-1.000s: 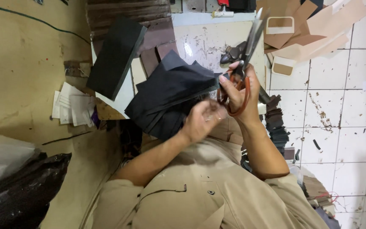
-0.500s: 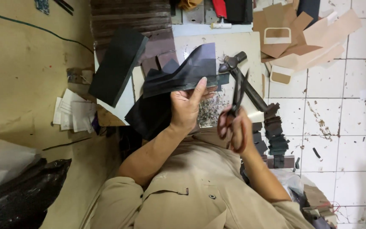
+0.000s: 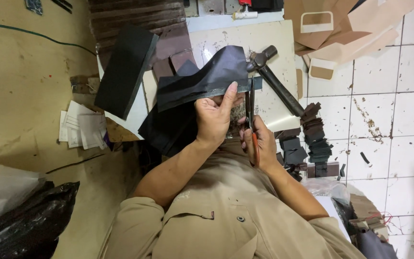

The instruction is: Cutting leather strips with scissors and using a hammer to flatten leather components on a workbench.

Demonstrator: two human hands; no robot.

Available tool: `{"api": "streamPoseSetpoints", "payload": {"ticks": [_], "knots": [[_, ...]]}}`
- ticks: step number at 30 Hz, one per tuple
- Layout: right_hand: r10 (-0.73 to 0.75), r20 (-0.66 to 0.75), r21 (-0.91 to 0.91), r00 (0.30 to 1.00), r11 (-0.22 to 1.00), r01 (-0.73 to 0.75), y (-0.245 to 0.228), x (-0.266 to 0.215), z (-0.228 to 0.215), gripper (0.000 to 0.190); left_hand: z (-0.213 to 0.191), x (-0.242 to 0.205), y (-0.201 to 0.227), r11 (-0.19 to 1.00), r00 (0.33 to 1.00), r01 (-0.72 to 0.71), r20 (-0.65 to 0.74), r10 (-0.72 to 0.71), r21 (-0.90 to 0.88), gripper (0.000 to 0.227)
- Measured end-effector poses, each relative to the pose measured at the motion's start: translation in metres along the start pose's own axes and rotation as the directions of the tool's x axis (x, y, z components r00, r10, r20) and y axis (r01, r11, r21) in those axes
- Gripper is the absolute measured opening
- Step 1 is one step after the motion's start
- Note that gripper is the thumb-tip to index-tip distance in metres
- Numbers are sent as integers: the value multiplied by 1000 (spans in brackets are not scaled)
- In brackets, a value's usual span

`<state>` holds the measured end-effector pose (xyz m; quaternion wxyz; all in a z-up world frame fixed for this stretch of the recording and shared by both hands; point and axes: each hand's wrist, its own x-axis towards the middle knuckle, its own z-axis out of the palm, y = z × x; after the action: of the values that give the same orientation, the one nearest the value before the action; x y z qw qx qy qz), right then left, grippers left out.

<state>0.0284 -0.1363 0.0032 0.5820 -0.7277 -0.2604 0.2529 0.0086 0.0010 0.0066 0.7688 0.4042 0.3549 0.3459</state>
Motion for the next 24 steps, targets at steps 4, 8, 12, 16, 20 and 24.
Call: {"api": "streamPoseSetpoints", "payload": {"ticks": [4, 8, 12, 16, 20, 24], "knots": [[6, -13, -32, 1000, 999, -6, -1, 1, 0, 40, 4, 0, 4, 1000, 1000, 10, -8, -10, -2, 27], [23, -23, -18, 999, 1000, -23, -3, 1, -1, 36, 5, 2, 1, 999, 1000, 16, -13, -16, -38, 29], [29, -16, -45, 999, 999, -30, -8, 3, -3, 34, 2, 4, -7, 999, 1000, 11, -26, -13, -43, 26], [37, -19, -31, 999, 999, -38, -5, 2, -2, 33, 6, 3, -3, 999, 1000, 7, -25, -8, -41, 28], [29, -13, -59, 999, 998, -30, -5, 1, -4, 31, 4, 3, -6, 1000, 1000, 3, -23, -4, -27, 27], [27, -15, -48, 1000, 998, -28, -4, 2, -4, 28, 6, 4, -2, 1000, 1000, -13, -17, 12, -25, 28]]}}
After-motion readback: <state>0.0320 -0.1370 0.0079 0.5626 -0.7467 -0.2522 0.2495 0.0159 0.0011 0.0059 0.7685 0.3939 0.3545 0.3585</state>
